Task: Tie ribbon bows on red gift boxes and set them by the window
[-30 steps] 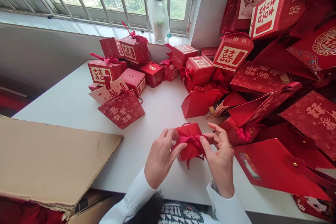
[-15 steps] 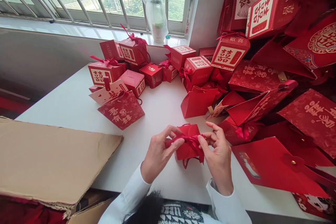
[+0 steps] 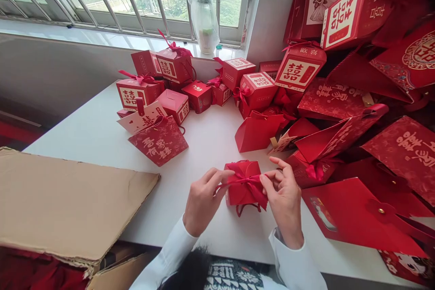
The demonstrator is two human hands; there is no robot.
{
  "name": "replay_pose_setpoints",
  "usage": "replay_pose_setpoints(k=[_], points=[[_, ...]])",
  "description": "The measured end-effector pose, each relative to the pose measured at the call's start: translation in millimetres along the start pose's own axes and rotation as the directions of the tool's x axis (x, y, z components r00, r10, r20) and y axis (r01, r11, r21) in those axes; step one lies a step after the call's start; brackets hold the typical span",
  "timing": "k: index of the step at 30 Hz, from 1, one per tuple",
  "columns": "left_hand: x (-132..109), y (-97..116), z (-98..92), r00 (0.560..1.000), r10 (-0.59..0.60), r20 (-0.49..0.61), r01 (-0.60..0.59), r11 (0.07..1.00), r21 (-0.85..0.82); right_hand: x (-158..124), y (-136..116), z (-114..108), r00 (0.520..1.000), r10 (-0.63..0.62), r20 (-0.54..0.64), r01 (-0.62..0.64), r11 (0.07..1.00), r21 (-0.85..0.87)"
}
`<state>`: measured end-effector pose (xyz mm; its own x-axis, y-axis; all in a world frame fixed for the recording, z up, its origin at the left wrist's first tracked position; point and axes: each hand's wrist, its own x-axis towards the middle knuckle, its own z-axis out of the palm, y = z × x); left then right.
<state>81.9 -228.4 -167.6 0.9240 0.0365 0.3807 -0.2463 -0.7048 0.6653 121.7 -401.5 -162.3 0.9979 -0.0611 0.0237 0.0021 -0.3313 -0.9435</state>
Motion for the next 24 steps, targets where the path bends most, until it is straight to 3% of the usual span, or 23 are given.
replay_pose_setpoints(k=[5,12,17,24], points=[[-4,-7,3.9,0.994,0.107,-0.023,-0.105,0.992,0.067,1,3,2,0.999,0.016,0.027,-0.018,0.997,0.074],[8,-1,-13.8,0.97,0.001,0.243,0.018,0.997,-0.078,1,1,3,0.999,0.034,0.035,-0.036,0.998,0.057],[9,3,-6.9,0.98,-0.092,0.175,0.111,0.989,-0.102,1,1,3,0.998,0.039,0.044,-0.04,0.999,0.035],[12,9,8.3,0.989,-0.103,0.107,0.122,0.974,-0.19,1,-3,2,0.998,0.043,0.055,-0.043,0.999,0.01]])
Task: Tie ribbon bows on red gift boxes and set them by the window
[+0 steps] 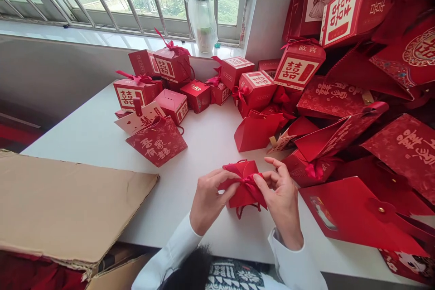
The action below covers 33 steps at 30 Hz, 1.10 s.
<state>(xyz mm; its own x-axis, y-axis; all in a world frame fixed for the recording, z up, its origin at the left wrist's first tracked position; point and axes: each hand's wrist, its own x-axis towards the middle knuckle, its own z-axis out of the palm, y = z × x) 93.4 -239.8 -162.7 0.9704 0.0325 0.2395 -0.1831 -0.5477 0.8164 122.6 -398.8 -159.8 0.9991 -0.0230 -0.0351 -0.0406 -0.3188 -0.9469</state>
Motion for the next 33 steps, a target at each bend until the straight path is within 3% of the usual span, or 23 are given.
replay_pose_setpoints(k=[5,9,12,20,27,29,33], points=[[3,-12,-1.4,0.984,0.175,-0.027,-0.174,0.984,0.027,6,6,-3,1.0,0.013,0.008,-0.013,0.996,0.085],[6,-28,-1.9,0.922,0.368,-0.118,-0.353,0.926,0.133,11,16,-2,0.997,0.04,0.064,-0.053,0.973,0.225],[9,-35,-1.1,0.884,0.448,-0.135,-0.43,0.891,0.146,12,20,-1,0.996,0.047,0.07,-0.063,0.968,0.245],[13,-31,-3.9,0.916,0.398,-0.048,-0.4,0.915,-0.047,12,9,-10,0.987,-0.005,0.16,0.0,1.0,0.031],[12,-26,2.0,0.935,0.341,-0.101,-0.335,0.94,0.068,7,-6,-8,0.977,0.038,0.208,-0.03,0.999,-0.041],[13,-24,2.3,0.902,0.408,-0.144,-0.388,0.91,0.147,5,-10,-6,0.98,0.044,0.196,-0.034,0.998,-0.053],[15,-24,-0.2,0.775,0.616,-0.142,-0.549,0.767,0.331,4,-10,-1,0.984,0.051,0.173,-0.049,0.999,-0.02]])
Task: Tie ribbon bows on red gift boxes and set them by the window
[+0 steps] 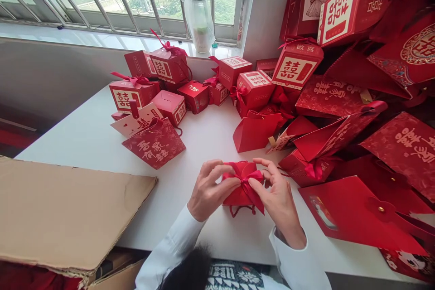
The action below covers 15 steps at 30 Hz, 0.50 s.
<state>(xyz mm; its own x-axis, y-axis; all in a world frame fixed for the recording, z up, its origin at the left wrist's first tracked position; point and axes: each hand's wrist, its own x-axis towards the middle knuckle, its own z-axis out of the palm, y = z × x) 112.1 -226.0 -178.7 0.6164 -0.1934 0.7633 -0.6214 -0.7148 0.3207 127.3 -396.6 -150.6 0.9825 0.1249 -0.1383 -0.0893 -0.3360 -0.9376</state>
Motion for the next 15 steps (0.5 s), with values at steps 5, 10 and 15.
replay_pose_setpoints(k=[5,10,15], points=[[-4,-5,-3.4,0.99,0.135,0.027,-0.137,0.985,0.104,3,10,5,1.0,0.027,0.015,-0.03,0.951,0.306],[-4,-6,-4.4,0.986,0.156,0.059,-0.16,0.985,0.07,3,10,4,0.998,-0.023,-0.05,0.03,0.99,0.136],[0,-2,-4.3,0.997,0.02,0.076,-0.018,0.999,-0.027,1,1,-1,0.989,-0.136,-0.063,0.123,0.977,-0.174]])
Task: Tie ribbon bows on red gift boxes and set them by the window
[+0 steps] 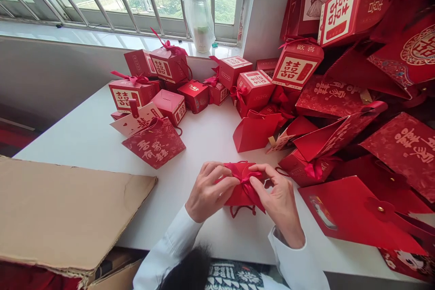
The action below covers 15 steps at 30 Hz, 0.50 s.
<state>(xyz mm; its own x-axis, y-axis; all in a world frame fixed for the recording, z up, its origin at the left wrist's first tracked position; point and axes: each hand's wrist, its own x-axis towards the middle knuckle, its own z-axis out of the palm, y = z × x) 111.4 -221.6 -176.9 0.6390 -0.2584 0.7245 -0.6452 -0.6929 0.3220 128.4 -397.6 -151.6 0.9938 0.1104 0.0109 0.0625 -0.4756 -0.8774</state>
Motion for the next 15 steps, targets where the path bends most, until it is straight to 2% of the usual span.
replay_pose_setpoints(k=[4,9,12,15], points=[[1.3,2.3,-0.3,0.998,-0.063,0.02,0.064,0.998,-0.03,-1.2,-3.2,-0.2,0.998,-0.057,0.001,0.057,0.997,-0.051],[1.8,5.6,3.5,0.995,-0.076,0.061,0.078,0.997,-0.024,-3.6,-4.6,3.0,0.999,-0.031,-0.008,0.03,0.999,-0.042],[0.2,7.6,5.9,0.996,-0.06,0.07,0.06,0.998,0.002,-2.9,-0.7,5.0,0.999,0.049,-0.017,-0.047,0.994,0.096],[-3.1,8.6,6.8,0.997,-0.022,0.068,0.022,1.0,0.001,-2.3,4.8,6.8,0.993,0.117,0.025,-0.119,0.944,0.307]])
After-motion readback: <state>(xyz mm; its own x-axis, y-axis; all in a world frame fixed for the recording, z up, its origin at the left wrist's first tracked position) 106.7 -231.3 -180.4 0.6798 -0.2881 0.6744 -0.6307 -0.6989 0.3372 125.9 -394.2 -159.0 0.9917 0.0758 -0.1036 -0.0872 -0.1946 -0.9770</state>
